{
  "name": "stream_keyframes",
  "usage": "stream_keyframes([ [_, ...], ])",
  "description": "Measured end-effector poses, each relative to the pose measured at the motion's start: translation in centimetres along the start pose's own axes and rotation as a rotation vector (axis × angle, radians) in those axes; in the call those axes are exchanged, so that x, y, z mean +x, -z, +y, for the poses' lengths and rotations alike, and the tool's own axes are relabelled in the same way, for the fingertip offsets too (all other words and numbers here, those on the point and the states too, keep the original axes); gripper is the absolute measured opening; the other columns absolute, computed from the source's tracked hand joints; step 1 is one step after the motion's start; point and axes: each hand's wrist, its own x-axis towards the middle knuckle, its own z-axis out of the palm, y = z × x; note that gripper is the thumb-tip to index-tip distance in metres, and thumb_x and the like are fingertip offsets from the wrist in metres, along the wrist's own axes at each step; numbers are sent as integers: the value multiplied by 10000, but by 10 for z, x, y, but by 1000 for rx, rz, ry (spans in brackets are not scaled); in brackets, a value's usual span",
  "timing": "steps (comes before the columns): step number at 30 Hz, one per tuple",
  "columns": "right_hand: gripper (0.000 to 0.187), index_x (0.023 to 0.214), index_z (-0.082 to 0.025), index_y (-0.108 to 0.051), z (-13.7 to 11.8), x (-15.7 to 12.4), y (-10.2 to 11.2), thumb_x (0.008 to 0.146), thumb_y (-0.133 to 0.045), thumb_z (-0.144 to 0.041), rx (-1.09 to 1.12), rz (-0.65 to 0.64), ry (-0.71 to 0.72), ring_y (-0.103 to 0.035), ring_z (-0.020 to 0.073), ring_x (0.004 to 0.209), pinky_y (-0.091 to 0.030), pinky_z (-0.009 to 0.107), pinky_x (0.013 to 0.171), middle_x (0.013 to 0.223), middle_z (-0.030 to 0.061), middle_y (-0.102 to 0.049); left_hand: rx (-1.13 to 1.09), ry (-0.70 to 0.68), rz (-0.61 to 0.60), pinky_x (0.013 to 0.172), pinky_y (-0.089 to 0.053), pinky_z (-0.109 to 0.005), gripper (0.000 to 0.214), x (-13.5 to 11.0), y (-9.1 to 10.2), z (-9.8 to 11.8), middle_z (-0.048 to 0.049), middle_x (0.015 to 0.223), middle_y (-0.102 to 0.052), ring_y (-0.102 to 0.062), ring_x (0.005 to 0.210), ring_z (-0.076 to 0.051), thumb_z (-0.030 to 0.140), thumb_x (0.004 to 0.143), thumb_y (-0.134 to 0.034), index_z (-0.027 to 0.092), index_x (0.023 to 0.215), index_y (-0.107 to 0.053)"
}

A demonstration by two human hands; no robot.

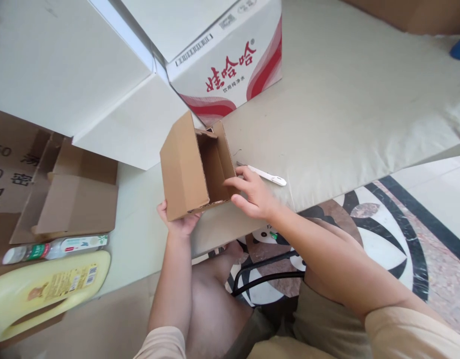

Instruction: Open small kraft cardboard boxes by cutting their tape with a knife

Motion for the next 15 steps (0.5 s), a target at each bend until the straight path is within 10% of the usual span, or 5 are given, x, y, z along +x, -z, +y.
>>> stream_keyframes([
  [6,587,1467,-277,-557,10,-3,-4,960,-450,-552,-57,-46,70,-515,269,1028,-496,505,908,1169,113,-492,-15,12,-43,611,-581,-351,534,0,0,1,-81,996,-760,-721,852,-273,580,698,-682,231,1102,-691],
  [15,331,1137,-249,-760,3,-4,-6,868,-592,-343,-315,156,54,-477,364,1299,-488,553,1011,1360,151,-457,13,18,-4,557,-562,-348,554,3,4,-2,-74,941,-754,-715,778,-274,582,662,-689,233,1092,-694],
])
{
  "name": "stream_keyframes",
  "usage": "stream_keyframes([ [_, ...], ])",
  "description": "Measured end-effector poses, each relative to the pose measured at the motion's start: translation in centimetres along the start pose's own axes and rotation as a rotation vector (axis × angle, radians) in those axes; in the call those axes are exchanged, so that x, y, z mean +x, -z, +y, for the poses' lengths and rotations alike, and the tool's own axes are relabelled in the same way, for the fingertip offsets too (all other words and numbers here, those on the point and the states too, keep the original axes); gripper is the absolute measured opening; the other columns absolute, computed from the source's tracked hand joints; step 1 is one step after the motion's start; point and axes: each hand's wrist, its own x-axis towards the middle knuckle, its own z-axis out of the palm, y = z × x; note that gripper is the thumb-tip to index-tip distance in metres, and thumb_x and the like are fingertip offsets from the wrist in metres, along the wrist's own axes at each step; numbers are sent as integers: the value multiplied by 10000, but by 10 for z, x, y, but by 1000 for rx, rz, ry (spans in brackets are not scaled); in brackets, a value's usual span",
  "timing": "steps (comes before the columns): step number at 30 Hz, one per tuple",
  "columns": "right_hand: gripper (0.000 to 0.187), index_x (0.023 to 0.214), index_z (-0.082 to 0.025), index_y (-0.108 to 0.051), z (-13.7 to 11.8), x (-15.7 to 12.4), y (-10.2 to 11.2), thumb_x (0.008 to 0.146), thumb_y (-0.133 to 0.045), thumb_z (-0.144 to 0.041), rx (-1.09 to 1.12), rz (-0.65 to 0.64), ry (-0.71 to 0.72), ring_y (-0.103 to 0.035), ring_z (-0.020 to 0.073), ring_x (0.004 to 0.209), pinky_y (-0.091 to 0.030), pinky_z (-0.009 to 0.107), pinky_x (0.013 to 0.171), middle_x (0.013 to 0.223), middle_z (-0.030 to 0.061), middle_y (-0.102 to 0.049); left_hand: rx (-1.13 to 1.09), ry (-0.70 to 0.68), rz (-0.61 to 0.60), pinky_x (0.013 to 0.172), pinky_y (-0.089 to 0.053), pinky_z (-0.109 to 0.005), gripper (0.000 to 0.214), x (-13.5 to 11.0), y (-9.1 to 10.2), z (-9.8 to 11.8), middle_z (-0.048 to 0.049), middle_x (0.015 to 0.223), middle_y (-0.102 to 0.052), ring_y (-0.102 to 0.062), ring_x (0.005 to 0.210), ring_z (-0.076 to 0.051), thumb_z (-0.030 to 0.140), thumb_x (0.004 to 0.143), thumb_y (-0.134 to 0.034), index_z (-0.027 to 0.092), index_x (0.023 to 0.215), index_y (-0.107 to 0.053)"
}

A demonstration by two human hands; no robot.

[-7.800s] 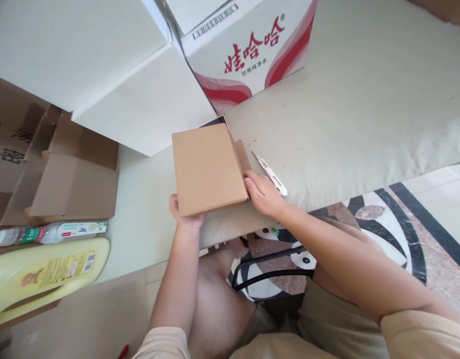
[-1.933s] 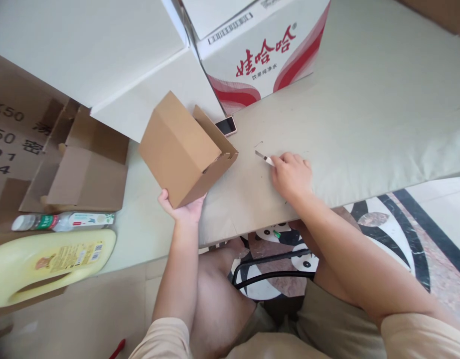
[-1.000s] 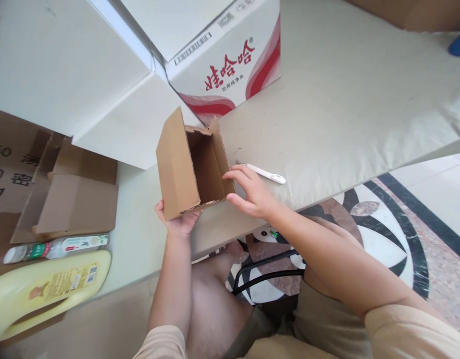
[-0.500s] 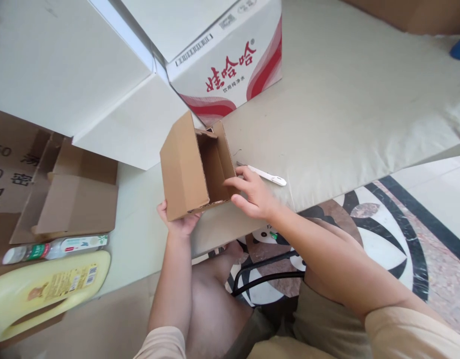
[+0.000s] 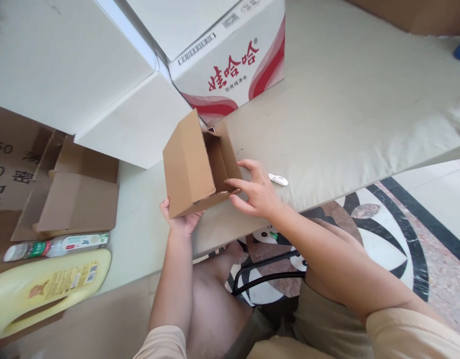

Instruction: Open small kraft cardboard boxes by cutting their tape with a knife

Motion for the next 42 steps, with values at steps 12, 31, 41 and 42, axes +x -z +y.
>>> stream_keyframes([
  [12,552,1406,-220,-609,0,0,0,858,-548,-241,-9,16,119,-536,338,1226,-469,540,1037,973,94,-632,6,-2,2,556,-563,-315,517,0,-3,0,-56,919,-766,-726,770,-257,543,659,-701,223,1065,-699],
  [31,345,1143,-253,-731,-2,1,1,847,-555,-236,-65,20,99,-557,323,1175,-472,509,980,942,89,-612,21,-15,16,562,-561,-306,528,1,-2,-2,-54,921,-762,-725,779,-247,555,659,-696,236,1080,-696],
  [41,498,1342,-215,-619,0,1,2,852,-535,-253,-8,-30,66,-557,333,1182,-466,543,1034,965,98,-647,18,-6,-5,584,-568,-312,563,0,0,-4,-45,959,-767,-718,806,-246,562,666,-713,260,1141,-699],
  [42,510,1354,-214,-606,0,1,2,850,-535,-247,-1,-29,66,-556,331,1186,-465,539,1041,957,94,-646,19,-7,-3,586,-568,-313,570,0,0,-4,-44,964,-767,-716,810,-247,565,666,-712,262,1149,-698],
])
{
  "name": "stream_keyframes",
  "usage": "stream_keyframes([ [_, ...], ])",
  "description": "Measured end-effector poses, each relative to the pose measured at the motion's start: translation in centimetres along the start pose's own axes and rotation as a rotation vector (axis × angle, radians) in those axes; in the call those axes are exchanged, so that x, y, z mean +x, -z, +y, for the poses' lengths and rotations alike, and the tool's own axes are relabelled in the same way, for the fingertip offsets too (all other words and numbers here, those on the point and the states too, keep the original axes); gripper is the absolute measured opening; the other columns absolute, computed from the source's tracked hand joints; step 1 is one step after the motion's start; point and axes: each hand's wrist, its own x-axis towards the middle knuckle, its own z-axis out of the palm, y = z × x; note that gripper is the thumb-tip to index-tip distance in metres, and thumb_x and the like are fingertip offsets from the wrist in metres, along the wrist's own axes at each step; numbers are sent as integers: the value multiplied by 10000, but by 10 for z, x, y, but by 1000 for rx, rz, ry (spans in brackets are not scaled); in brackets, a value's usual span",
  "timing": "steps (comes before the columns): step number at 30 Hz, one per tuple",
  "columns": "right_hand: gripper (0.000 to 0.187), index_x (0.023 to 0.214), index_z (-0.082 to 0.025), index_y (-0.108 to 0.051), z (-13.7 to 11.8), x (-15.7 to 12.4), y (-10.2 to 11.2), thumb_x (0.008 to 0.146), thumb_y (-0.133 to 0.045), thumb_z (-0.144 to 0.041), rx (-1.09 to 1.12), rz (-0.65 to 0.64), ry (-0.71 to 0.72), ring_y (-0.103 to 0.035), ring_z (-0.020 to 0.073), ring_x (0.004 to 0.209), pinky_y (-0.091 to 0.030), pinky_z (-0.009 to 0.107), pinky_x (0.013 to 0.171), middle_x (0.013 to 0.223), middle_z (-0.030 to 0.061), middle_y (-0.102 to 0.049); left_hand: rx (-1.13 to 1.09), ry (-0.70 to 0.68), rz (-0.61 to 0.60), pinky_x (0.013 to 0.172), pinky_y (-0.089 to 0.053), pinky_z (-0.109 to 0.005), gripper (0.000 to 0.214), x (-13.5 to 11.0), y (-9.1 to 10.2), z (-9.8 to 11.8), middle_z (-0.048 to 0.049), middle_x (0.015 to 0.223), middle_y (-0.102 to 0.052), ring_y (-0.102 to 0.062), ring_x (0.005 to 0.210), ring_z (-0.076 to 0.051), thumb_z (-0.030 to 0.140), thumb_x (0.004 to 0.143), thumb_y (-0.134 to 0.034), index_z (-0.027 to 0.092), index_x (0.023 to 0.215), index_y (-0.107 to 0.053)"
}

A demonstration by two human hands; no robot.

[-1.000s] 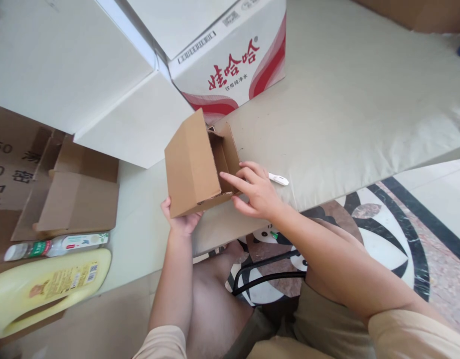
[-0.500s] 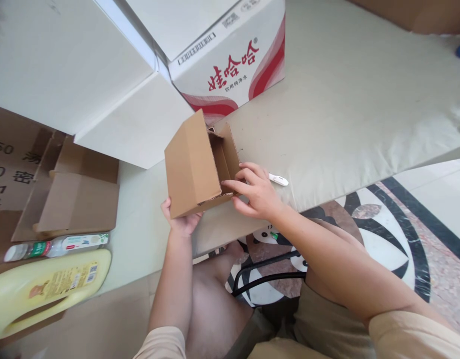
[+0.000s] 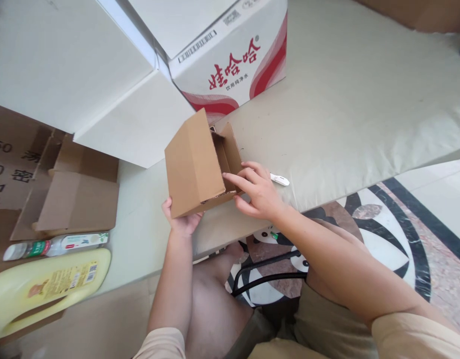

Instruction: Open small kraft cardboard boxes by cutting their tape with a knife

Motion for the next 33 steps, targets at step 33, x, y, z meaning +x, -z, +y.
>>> stream_keyframes([
  [33,306,734,-221,-671,-3,0,8,911,-427,-272,-41,-8,-74,-510,357,1356,-333,523,985,1015,56,-738,45,-79,16,669,-571,-331,578,-2,-3,-3,-36,945,-762,-707,831,-244,541,655,-670,248,1151,-692],
])
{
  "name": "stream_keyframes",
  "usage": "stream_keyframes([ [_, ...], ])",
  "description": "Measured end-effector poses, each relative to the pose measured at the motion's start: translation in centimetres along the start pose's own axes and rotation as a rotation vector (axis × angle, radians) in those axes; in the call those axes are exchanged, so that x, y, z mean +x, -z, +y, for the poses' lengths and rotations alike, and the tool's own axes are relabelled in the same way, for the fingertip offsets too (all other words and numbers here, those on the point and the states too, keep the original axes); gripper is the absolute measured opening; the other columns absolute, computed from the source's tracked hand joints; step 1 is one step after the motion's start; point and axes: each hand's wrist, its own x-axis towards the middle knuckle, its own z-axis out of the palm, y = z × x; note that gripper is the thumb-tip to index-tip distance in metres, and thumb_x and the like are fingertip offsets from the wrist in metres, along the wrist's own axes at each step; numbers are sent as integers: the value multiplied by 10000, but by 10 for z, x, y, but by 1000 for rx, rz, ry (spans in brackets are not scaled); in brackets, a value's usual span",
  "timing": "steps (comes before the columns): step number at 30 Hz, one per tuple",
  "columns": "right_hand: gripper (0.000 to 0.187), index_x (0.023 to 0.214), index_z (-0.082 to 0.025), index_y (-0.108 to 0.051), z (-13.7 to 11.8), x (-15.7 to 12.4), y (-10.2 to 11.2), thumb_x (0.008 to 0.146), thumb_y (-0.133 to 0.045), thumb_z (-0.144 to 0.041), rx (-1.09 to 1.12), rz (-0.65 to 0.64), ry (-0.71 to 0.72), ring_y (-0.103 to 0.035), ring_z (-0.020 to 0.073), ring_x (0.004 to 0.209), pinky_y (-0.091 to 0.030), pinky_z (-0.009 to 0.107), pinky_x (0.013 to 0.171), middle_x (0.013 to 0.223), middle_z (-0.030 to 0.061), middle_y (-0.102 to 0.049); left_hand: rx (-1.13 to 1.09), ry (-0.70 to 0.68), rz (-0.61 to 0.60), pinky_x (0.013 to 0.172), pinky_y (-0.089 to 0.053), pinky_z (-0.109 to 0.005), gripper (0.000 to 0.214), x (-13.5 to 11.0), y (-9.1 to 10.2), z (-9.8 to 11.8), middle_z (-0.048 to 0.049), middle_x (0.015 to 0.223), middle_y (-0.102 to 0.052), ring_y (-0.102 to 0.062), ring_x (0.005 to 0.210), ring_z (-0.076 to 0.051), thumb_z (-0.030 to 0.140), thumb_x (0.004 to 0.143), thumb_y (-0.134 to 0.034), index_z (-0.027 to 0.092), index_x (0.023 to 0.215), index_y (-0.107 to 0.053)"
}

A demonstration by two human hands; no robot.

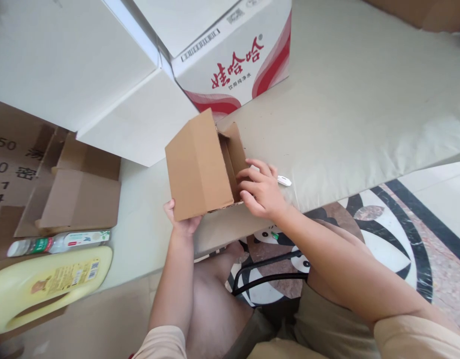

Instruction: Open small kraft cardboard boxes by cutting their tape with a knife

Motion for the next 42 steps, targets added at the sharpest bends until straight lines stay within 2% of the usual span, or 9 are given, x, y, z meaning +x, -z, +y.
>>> stream_keyframes([
  [6,389,1035,-274,-736,-1,-1,1,826,-409,-240,4,-65,121,-529,326,1316,-362,514,1000,1055,59,-714,41,-58,15,698,-569,-337,541,-1,-4,-1,-45,917,-765,-713,853,-257,523,676,-646,225,1123,-707],
  [12,478,1316,-278,-645,1,-3,-1,908,-400,-325,47,49,226,-571,319,1202,-399,498,958,1191,94,-636,37,-49,-16,710,-580,-340,570,0,-4,0,-63,947,-770,-719,862,-258,533,671,-663,208,1138,-707],
  [16,527,1412,-285,-578,4,-5,-3,932,-393,-401,71,15,231,-576,317,1162,-406,499,943,1224,105,-606,11,-41,-7,714,-587,-339,517,1,-1,-1,-61,942,-771,-727,876,-258,540,696,-650,213,1094,-700],
  [22,512,1423,-278,-558,1,-5,-7,929,-431,-241,80,44,184,-617,271,1089,-463,464,909,1194,107,-630,-26,43,8,534,-533,-284,538,3,3,-2,-48,888,-766,-716,739,-233,581,667,-679,240,1083,-695],
  [27,526,1448,-301,-534,4,-3,-7,947,-431,-181,135,-1,195,-638,234,1020,-525,413,880,1166,94,-664,-13,45,12,550,-545,-300,554,4,4,-2,-62,926,-761,-719,784,-250,596,680,-661,235,1099,-694],
  [31,523,1480,-296,-499,8,-2,-8,979,-412,-174,121,-2,223,-643,215,911,-526,361,780,1077,83,-690,10,34,9,582,-566,-331,563,4,5,-3,-65,955,-759,-723,818,-268,600,674,-665,233,1100,-691],
  [36,491,1445,-296,-532,6,1,-9,989,-413,-158,43,-13,144,-633,207,809,-515,332,710,963,66,-673,6,34,27,589,-551,-314,530,5,8,-4,-44,934,-759,-718,801,-248,581,683,-672,243,1091,-691],
  [39,456,1416,-289,-551,5,3,-9,997,-413,-170,15,-30,125,-650,212,824,-518,340,717,1000,78,-689,4,39,34,557,-531,-294,516,5,9,-5,-38,909,-759,-712,769,-233,578,677,-681,240,1066,-698],
  [42,426,1366,-288,-595,5,4,-10,999,-405,-183,31,-39,110,-683,231,938,-536,366,769,1129,102,-711,10,35,42,503,-500,-280,519,5,9,-6,-41,877,-756,-700,731,-229,581,661,-694,230,1044,-706],
])
